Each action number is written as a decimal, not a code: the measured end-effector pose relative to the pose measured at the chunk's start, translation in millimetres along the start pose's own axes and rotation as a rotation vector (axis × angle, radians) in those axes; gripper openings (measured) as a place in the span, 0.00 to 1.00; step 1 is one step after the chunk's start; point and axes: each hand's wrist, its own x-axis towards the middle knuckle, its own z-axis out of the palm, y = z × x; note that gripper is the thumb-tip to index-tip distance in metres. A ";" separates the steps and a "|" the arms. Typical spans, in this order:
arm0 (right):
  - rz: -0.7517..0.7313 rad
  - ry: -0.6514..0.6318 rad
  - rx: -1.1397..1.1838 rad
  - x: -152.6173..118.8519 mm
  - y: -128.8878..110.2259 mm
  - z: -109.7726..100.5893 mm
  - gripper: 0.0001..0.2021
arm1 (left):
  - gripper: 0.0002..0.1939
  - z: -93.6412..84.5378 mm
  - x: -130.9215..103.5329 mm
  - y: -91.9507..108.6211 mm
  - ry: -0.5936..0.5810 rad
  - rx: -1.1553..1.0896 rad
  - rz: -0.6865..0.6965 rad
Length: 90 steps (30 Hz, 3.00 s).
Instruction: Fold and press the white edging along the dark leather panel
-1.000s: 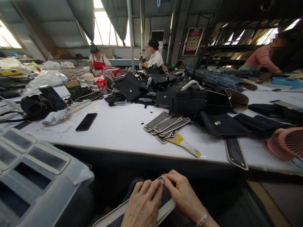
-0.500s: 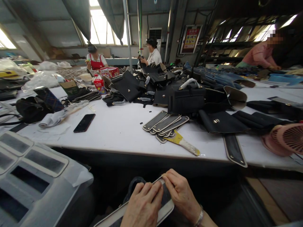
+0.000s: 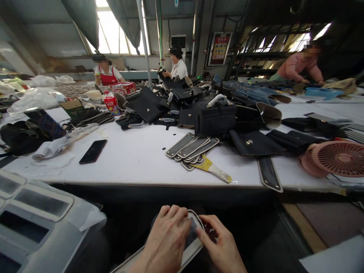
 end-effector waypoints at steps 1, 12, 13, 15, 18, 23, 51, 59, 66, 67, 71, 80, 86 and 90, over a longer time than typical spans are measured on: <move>-0.006 0.020 -0.010 -3.5 3.6 1.5 0.18 | 0.08 -3.8 2.3 0.8 0.005 -0.012 -0.006; -0.070 0.168 0.066 -8.7 4.4 17.5 0.16 | 0.18 -3.1 38.8 -17.9 0.009 -0.426 -0.131; -0.065 0.167 0.074 -8.3 4.1 17.7 0.16 | 0.19 -3.1 43.6 -20.2 -0.015 -0.461 -0.133; -0.052 0.158 0.089 -6.4 2.6 16.5 0.16 | 0.18 -2.9 52.7 -24.5 -0.080 -0.503 -0.134; -0.046 0.145 0.075 -1.4 -0.7 11.7 0.15 | 0.12 0.6 62.0 -30.6 -0.163 -0.552 -0.146; -0.131 0.082 -0.035 3.8 -3.7 4.9 0.15 | 0.12 9.8 63.7 -38.0 -0.233 -0.660 -0.204; -0.271 0.083 -0.149 -8.0 -3.9 0.3 0.13 | 0.17 9.6 59.9 -36.3 -0.253 -0.635 -0.125; -0.324 -0.003 -0.487 -5.7 7.2 -3.0 0.15 | 0.16 3.8 59.1 -32.0 -0.246 -0.604 -0.105; -0.249 -0.010 -0.283 -5.4 -5.8 -3.5 0.15 | 0.18 0.6 57.8 -31.7 -0.229 -0.594 -0.150; -0.215 0.007 -0.207 -4.1 -8.3 -4.3 0.16 | 0.18 0.5 57.6 -32.0 -0.227 -0.599 -0.155; 0.020 -0.025 0.123 8.2 -8.3 -6.6 0.25 | 0.17 2.0 58.0 -32.9 -0.230 -0.625 -0.163; 0.373 -0.357 0.809 26.1 -3.1 -6.8 0.17 | 0.14 9.6 55.6 -35.4 -0.210 -0.697 -0.193; 0.414 -0.474 0.805 31.2 -12.3 -12.2 0.15 | 0.14 10.0 55.5 -37.0 -0.212 -0.753 -0.185; 0.354 -0.480 0.548 34.6 -18.5 -13.0 0.21 | 0.15 10.7 55.0 -36.8 -0.230 -0.772 -0.193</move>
